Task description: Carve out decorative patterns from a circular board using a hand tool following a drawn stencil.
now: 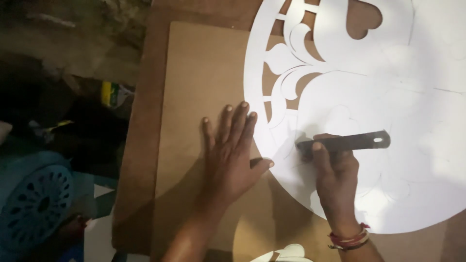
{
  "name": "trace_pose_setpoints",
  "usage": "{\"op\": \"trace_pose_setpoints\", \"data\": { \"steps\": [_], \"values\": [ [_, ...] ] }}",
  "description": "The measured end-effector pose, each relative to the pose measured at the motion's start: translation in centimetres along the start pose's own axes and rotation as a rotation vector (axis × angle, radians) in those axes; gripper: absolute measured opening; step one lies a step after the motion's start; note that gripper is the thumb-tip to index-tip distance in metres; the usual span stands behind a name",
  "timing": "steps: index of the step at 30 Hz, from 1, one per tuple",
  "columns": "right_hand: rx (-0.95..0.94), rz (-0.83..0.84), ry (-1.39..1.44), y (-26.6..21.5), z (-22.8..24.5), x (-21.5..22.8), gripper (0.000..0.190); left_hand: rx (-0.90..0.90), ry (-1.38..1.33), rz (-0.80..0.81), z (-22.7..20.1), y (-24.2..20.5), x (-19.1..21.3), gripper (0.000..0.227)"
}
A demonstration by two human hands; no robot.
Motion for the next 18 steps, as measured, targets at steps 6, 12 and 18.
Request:
{"op": "trace_pose_setpoints", "data": {
  "steps": [6, 12, 18],
  "values": [
    [-0.044, -0.012, 0.043, 0.1, 0.0, -0.2, 0.017, 0.020, 0.015, 0.050, 0.1, 0.4, -0.3, 0.105],
    [-0.095, 0.033, -0.015, -0.4, 0.3, -0.6, 0.017, 0.028, 0.010, 0.066, 0.4, 0.2, -0.5, 0.106],
    [-0.169, 0.038, -0.006, -0.2, 1.2, -0.6, 0.019, 0.047, 0.010, 0.099, 0.3, 0.6, -0.2, 0.108]
  ]
}}
Point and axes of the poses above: each hand's wrist, its own y-axis towards the middle knuckle, its own x-axis out of the back of the hand, z = x × y, the point moved 4 cm from there along y, towards the middle knuckle, and after that the axes turned 8 degrees about -x, right-handed, at the moved point
